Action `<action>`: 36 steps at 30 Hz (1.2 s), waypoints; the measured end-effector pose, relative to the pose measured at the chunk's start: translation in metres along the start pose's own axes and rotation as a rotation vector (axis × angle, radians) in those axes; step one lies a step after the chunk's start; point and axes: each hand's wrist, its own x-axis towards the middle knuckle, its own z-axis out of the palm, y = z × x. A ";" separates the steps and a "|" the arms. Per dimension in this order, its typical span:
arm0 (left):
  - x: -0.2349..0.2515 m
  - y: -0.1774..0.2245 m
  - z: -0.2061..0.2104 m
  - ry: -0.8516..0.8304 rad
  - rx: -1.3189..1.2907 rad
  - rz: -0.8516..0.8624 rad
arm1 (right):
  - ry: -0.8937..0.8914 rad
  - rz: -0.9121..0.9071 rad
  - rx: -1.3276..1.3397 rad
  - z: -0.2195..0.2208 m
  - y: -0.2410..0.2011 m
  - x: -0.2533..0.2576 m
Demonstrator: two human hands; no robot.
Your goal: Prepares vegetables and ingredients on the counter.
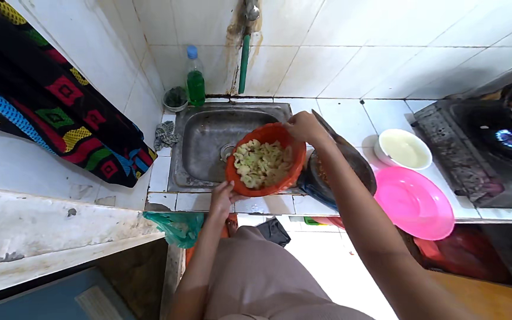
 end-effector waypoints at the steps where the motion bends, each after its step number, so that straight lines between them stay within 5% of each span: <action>1: 0.003 0.006 -0.003 0.017 0.044 0.066 | 0.030 -0.040 0.065 0.009 0.013 -0.002; 5: 0.006 0.030 -0.018 0.067 0.231 0.306 | 0.151 -0.090 0.359 0.043 0.037 -0.018; 9: -0.020 0.048 -0.025 0.106 0.409 0.525 | 0.479 -0.179 0.645 0.080 0.043 -0.046; 17: 0.000 0.036 -0.041 0.122 0.467 0.409 | 0.336 -0.011 0.728 0.111 0.047 -0.042; 24: -0.020 0.032 -0.038 0.168 0.455 0.514 | 0.502 -0.112 0.796 0.106 0.042 -0.062; 36: -0.002 0.024 -0.048 0.171 0.456 0.461 | 0.466 -0.041 0.860 0.125 0.045 -0.067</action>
